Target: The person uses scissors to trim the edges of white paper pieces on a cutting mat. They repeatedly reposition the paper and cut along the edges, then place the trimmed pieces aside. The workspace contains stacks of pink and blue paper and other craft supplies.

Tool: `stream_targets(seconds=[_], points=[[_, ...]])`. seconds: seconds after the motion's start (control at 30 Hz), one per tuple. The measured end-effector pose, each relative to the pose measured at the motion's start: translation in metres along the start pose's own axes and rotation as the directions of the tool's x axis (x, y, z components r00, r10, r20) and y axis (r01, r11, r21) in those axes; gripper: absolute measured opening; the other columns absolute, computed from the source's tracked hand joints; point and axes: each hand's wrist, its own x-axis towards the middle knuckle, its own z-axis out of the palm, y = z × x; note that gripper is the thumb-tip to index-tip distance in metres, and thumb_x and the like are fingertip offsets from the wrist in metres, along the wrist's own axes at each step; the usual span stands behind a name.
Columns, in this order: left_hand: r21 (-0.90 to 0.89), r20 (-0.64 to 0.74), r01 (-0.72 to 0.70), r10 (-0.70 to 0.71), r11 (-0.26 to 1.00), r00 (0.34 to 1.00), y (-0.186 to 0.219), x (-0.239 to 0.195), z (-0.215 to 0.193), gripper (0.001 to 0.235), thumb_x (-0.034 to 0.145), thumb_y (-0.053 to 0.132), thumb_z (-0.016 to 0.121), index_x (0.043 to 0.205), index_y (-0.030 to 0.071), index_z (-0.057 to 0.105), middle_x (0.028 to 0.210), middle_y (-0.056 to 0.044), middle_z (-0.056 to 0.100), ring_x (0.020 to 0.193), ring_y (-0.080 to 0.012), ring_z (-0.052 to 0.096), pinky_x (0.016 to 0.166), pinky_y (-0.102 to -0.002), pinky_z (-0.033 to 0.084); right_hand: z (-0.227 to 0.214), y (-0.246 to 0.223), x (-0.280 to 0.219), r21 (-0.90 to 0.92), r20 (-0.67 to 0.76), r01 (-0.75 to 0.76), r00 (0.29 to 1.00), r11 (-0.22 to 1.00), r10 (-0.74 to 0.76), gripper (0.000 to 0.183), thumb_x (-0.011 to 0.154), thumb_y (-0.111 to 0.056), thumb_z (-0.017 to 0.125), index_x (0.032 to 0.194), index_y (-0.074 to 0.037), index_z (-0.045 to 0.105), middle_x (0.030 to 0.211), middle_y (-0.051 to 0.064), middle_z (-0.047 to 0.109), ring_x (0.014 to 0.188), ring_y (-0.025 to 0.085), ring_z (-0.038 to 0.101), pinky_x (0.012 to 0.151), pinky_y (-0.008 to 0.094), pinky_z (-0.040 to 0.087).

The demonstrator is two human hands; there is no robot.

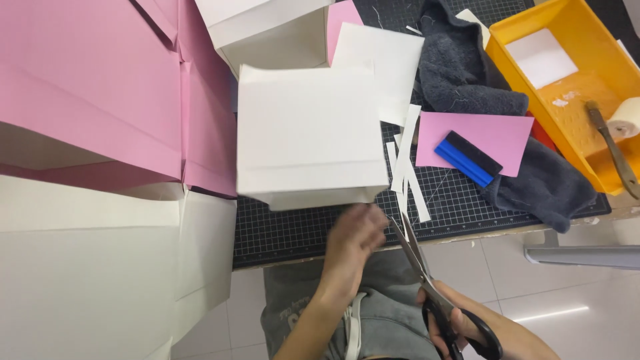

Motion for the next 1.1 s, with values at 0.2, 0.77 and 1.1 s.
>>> stream_targets(seconds=[0.2,0.77,1.1], points=[[0.287,0.954,-0.918,0.164,-0.274,0.249,0.066,-0.02,0.007,0.043,0.102,0.0,0.057,0.144,0.005,0.046,0.149,-0.023,0.05,0.127,-0.0337,0.063,0.113,-0.048,0.053,-0.001,0.003,0.007,0.124,-0.061,-0.097,0.993,0.988,0.105,0.071,0.075,-0.059,0.048,0.124,-0.009,0.062,0.074,0.014,0.07,0.062,0.023,0.068,0.055,0.031,0.041],[0.308,0.849,-0.288,0.125,-0.907,0.514,0.155,0.071,0.084,0.056,0.092,-0.003,0.048,0.145,0.014,0.049,0.13,-0.031,0.057,0.115,-0.054,0.057,0.098,-0.055,0.05,0.007,-0.018,0.026,-0.004,0.068,0.022,0.997,1.0,-0.021,0.056,0.085,-0.052,0.054,0.115,-0.006,0.059,0.064,0.013,0.069,0.054,0.019,0.064,0.055,0.03,0.053],[0.325,0.801,-0.152,0.187,-0.933,0.568,0.102,0.009,0.086,0.066,0.091,0.019,0.057,0.153,0.031,0.035,0.143,-0.03,0.048,0.117,-0.0583,0.057,0.097,-0.056,0.051,-0.003,-0.051,0.003,0.131,-0.247,-0.237,0.933,0.963,0.263,0.049,0.087,-0.042,0.05,0.109,0.0,0.064,0.053,0.027,0.07,0.043,0.034,0.068,0.045,0.035,0.041]])
